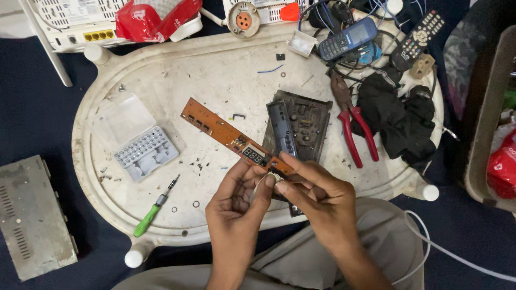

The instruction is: The person disassembles a small electronic device, removes a circuit board with a digital display, and manipulates a ribbon cable. They then reinsert the circuit board into the device casing and appear to reconnect the cable.

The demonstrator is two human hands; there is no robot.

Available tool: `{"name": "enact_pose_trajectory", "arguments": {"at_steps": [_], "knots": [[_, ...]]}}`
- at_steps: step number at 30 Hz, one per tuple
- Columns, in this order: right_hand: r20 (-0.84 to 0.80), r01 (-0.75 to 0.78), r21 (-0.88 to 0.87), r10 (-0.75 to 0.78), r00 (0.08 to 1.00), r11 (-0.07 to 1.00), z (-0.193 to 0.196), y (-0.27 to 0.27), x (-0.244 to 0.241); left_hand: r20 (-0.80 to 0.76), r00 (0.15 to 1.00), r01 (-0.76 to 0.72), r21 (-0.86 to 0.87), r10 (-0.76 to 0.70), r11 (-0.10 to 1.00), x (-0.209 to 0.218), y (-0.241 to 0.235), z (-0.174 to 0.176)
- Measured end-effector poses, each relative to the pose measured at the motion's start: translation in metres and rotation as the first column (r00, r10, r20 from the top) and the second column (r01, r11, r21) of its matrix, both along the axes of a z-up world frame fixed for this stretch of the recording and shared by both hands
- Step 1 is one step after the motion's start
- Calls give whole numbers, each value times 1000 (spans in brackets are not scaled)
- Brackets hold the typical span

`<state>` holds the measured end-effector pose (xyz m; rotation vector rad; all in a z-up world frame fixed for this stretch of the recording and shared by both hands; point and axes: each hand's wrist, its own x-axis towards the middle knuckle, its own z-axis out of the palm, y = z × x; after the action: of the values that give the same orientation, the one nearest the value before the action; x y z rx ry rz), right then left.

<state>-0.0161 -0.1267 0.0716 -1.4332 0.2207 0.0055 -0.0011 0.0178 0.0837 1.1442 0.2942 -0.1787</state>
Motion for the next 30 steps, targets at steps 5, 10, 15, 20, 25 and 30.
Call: {"name": "enact_pose_trajectory", "arguments": {"at_steps": [5, 10, 15, 20, 25, 30], "knots": [[10, 18, -13, -17, 1000, 1000, 5, -1, 1, 51, 999, 10, -11, -9, 1000, 1, -3, 3], [18, 29, -97, -28, 999, 995, 8, -1, -2, 27, 1000, -1, -7, 1, 1000, -2, -5, 5], [109, 26, -107, -14, 994, 994, 11, 1, -3, -18, 1000, -1, -100, 0, 995, -3, -4, 9], [142, -16, -104, 31, 989, 994, 16, -2, -4, -121, 993, -34, -179, 13, 983, -6, -2, 16], [178, -32, -53, 40, 983, 998, 17, -2, -6, -204, 979, -56, -230, 8, 972, -9, 1, 22], [-67, 122, 266, -108, 992, 956, 14, -1, -4, -100, 995, -11, -168, -6, 986, -16, 1, 26]]}}
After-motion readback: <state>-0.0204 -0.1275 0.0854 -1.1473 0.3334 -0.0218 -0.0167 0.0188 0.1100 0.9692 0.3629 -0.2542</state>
